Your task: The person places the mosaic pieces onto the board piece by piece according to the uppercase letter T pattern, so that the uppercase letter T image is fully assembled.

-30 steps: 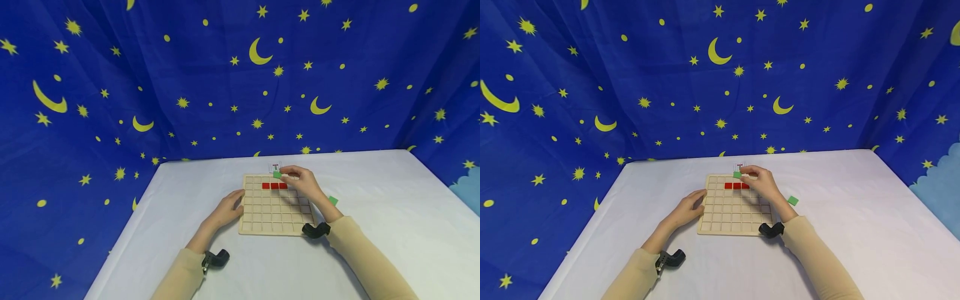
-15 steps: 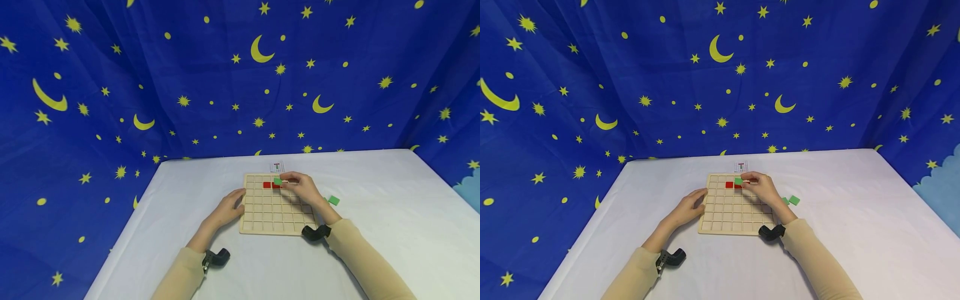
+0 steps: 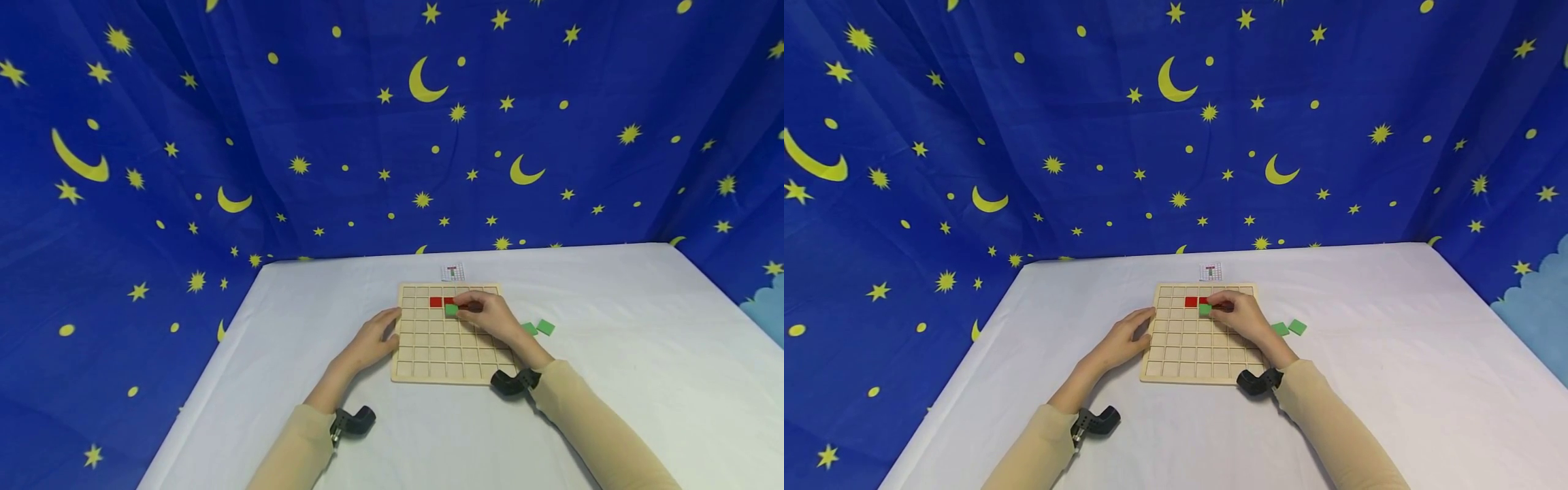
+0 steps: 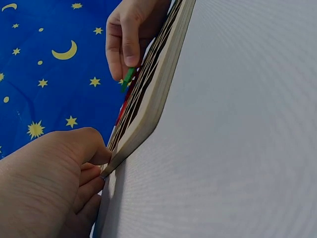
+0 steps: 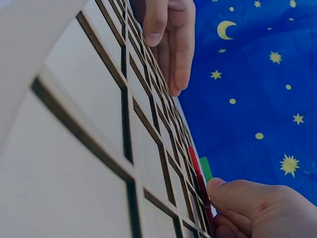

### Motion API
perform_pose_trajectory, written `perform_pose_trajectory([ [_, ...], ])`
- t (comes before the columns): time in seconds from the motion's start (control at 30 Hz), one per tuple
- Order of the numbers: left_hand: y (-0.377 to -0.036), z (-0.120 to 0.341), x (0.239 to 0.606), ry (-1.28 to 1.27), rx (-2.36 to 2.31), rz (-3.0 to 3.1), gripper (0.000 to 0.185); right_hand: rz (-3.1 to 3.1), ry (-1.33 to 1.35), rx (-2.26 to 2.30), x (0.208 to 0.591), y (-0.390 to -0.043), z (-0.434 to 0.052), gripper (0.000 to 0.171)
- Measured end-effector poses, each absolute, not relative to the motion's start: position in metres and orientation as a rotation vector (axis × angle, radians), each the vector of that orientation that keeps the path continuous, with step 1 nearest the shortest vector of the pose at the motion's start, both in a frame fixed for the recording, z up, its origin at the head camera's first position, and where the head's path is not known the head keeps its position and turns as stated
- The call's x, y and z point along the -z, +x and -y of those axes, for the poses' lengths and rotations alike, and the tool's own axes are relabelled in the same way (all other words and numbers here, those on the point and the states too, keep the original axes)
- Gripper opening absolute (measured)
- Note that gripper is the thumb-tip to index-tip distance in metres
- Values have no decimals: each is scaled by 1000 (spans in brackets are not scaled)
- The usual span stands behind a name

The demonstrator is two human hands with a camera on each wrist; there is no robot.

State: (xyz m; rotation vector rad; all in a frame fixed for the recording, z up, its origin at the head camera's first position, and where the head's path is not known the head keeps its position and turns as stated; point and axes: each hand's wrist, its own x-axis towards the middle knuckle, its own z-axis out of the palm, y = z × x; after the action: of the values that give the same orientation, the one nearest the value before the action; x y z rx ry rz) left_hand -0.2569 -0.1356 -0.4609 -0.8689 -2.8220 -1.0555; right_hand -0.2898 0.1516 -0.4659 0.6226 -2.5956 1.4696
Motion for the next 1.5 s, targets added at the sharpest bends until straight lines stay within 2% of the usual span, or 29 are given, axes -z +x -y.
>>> perform_pose_trajectory([
  [0.9, -260, 138, 463, -905, 1066, 2809, 60, 2559, 819, -1069, 468, -288, -151, 27],
  [1.5, -259, 136, 462, -856, 1065, 2841, 60, 2564, 785, -1115, 468, -286, -151, 25],
])
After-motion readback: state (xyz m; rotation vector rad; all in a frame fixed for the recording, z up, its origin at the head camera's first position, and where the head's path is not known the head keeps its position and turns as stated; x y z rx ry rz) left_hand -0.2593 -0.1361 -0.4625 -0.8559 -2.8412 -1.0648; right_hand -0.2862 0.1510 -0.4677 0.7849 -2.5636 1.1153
